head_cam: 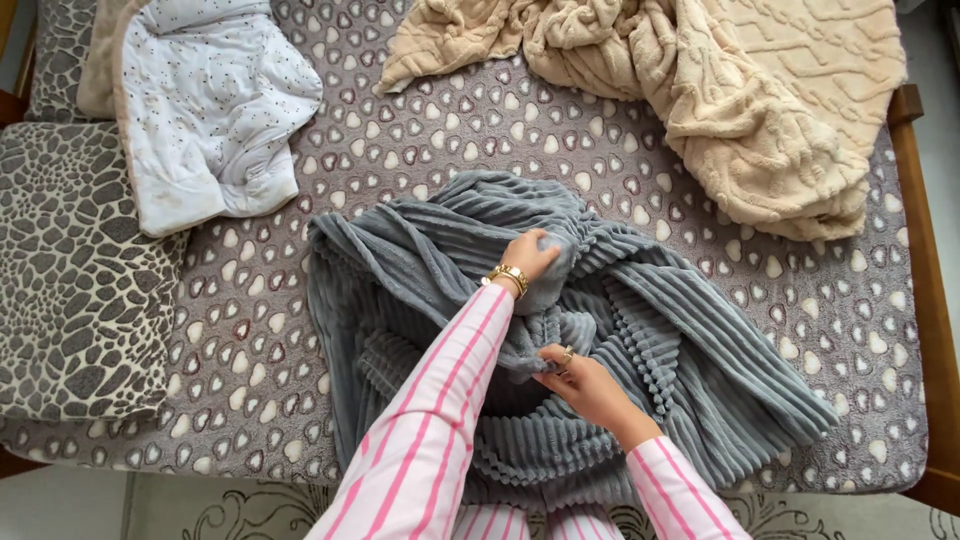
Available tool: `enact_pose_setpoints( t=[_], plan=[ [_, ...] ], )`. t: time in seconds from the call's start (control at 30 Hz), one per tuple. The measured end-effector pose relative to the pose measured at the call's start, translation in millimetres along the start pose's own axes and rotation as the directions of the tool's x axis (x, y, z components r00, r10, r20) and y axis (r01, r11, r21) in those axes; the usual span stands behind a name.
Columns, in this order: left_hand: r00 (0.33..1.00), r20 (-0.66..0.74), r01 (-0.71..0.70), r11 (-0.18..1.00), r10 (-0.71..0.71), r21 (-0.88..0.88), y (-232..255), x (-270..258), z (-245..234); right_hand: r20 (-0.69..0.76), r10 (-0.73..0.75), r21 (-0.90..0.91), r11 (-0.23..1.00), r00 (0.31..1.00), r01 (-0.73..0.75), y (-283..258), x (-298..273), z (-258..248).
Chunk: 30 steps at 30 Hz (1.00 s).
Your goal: The person folds a grey corduroy blanket on a bed. They spread the blanket out, fold it in half lengthwise, then fold it again to create a compact rectangular shape. The person smooths the fabric and adjusts the edges throughout the process.
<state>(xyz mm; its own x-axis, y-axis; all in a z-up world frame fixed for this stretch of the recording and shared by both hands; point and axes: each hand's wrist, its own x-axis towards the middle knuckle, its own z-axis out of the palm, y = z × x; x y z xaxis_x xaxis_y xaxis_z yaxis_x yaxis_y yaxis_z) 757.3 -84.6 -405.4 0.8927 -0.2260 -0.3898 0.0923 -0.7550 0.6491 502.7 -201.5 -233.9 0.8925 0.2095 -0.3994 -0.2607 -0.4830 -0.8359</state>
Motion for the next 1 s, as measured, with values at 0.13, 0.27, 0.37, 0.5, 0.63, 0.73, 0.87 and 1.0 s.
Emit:
enact_pose_setpoints(
  t=[0.13, 0.27, 0.37, 0.5, 0.63, 0.73, 0.87, 1.0],
  plan=[
    [0.995, 0.085, -0.046, 0.991, 0.057, -0.123, 12, -24, -20, -0.176, -0.101, 0.029, 0.994, 0.979, 0.108, -20, 6, -16],
    [0.954, -0.064, -0.284, 0.822, 0.292, -0.494, 8, -66, -71, -0.459, -0.129, 0.159, 0.961, 0.879, 0.224, -23, 29, -31],
    [0.935, -0.067, -0.327, 0.775, 0.348, -0.541, 8, -110, -114, -0.55, -0.164, 0.161, 0.941, 0.819, 0.297, -34, 49, -25],
    [0.917, -0.081, -0.332, 0.636, 0.39, -0.696, 49, -186, -156, -0.573, -0.231, 0.128, 0.923, 0.787, 0.364, -25, 79, -22],
    [0.938, -0.074, -0.291, 0.652, 0.339, -0.7, 39, -204, -165, -0.526, -0.308, 0.064, 0.915, 0.792, 0.399, -68, 79, -30],
    [0.872, -0.248, -0.488, 0.715, 0.422, -0.501, 51, -220, -190, -0.541, -0.351, 0.071, 0.886, 0.764, 0.457, -99, 75, -35],
    [0.838, -0.23, -0.536, 0.667, 0.496, -0.517, 82, -254, -226, -0.527, -0.392, 0.043, 0.874, 0.754, 0.484, -123, 78, -39],
    [0.77, -0.298, -0.625, 0.761, 0.565, -0.172, 94, -260, -236, -0.486, -0.435, -0.116, 0.892, 0.758, 0.438, -129, 85, -43]
  ],
)
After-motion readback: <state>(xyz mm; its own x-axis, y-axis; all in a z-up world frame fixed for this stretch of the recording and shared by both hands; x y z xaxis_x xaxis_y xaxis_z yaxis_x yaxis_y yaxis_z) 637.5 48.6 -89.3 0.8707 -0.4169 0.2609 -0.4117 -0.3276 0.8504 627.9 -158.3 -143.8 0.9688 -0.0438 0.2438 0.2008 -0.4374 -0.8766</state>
